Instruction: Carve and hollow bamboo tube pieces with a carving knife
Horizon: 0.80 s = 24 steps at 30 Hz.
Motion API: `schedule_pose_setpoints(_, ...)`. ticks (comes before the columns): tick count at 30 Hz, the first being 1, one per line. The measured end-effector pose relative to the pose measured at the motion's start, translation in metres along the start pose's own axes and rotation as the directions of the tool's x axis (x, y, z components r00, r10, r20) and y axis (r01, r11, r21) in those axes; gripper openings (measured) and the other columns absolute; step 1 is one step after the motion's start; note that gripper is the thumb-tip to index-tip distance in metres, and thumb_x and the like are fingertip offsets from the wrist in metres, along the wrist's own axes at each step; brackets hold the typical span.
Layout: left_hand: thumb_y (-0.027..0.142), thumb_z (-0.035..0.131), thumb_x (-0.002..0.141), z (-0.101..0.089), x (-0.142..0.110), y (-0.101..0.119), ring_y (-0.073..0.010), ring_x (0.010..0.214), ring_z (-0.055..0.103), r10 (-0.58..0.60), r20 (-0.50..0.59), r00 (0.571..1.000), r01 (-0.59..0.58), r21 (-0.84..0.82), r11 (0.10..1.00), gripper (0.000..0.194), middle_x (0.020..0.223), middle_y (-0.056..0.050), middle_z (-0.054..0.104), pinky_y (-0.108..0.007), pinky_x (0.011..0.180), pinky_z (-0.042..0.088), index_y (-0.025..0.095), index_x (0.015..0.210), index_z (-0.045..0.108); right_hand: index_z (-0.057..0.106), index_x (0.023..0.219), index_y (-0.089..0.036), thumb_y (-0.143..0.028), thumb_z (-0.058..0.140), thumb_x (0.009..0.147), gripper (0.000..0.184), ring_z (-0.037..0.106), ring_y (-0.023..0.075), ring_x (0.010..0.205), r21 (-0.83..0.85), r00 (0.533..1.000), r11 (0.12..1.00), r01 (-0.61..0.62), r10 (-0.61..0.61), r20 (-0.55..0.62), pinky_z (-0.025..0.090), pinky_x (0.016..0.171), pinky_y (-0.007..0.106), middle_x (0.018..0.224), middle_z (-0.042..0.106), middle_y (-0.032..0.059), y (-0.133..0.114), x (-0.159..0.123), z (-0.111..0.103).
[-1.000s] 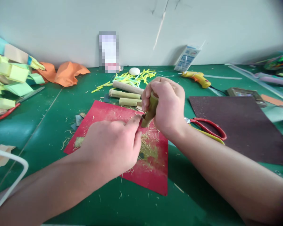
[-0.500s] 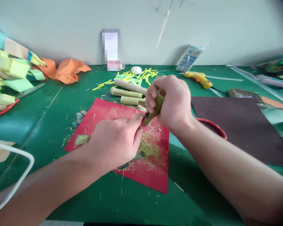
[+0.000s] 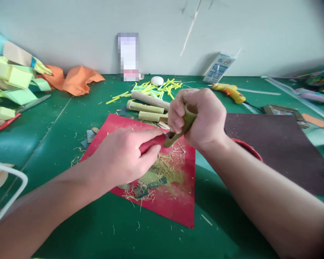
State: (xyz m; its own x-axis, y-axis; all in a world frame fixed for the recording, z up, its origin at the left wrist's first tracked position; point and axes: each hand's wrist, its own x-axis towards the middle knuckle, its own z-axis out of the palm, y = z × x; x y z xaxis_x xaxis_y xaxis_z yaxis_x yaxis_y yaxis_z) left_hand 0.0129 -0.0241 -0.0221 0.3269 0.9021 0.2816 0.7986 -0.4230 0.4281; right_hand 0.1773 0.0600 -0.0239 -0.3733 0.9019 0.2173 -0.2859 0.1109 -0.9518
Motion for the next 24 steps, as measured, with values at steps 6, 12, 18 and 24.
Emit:
schedule_pose_setpoints(6,0.029,0.054,0.085,-0.014,0.000,0.005,-0.0106,0.050,0.055,-0.033,0.005,0.999,0.033,0.051,0.998,0.028,0.064,0.005,0.067,-0.022,0.048,0.039,0.030,0.109,0.067,0.043,0.054,-0.023,-0.036,0.046,0.080,0.029,0.035,0.0125,0.041,-0.037,1.000,0.999,0.018,-0.018,-0.001,0.031,0.044,0.030,0.044,0.039,-0.0015,0.000,0.000,-0.001)
schedule_pose_setpoints(12,0.031,0.053,0.087,-0.008,-0.001,0.001,-0.0114,0.054,0.058,-0.019,-0.006,1.000,0.019,0.101,0.995,0.028,0.069,0.004,0.069,-0.022,0.048,0.038,0.032,0.112,0.065,0.044,0.053,-0.022,-0.037,0.047,0.080,0.031,0.038,0.0125,0.040,-0.048,0.999,0.998,0.038,-0.037,0.013,0.030,0.042,0.029,0.043,0.039,-0.0021,0.002,0.001,-0.001)
schedule_pose_setpoints(18,0.035,0.049,0.090,0.006,-0.003,-0.006,-0.0151,0.060,0.063,0.043,-0.038,0.998,-0.034,0.223,0.974,0.036,0.080,-0.001,0.072,-0.025,0.052,0.043,0.026,0.123,0.059,0.041,0.052,-0.022,-0.033,0.045,0.082,0.031,0.036,0.0119,0.038,0.022,0.999,1.000,0.019,-0.018,-0.039,0.031,0.042,0.029,0.042,0.037,-0.0022,-0.004,0.003,-0.004)
schedule_pose_setpoints(24,0.035,0.045,0.093,0.009,-0.003,-0.007,-0.0165,0.074,0.067,0.030,-0.035,0.999,-0.027,0.092,0.995,0.036,0.090,-0.004,0.073,-0.028,0.071,0.051,0.023,0.125,0.057,0.035,0.051,-0.022,-0.038,0.048,0.083,0.038,0.032,0.0104,0.037,0.070,0.993,0.996,-0.054,0.061,-0.104,0.031,0.042,0.028,0.042,0.034,-0.0030,-0.012,0.004,-0.008)
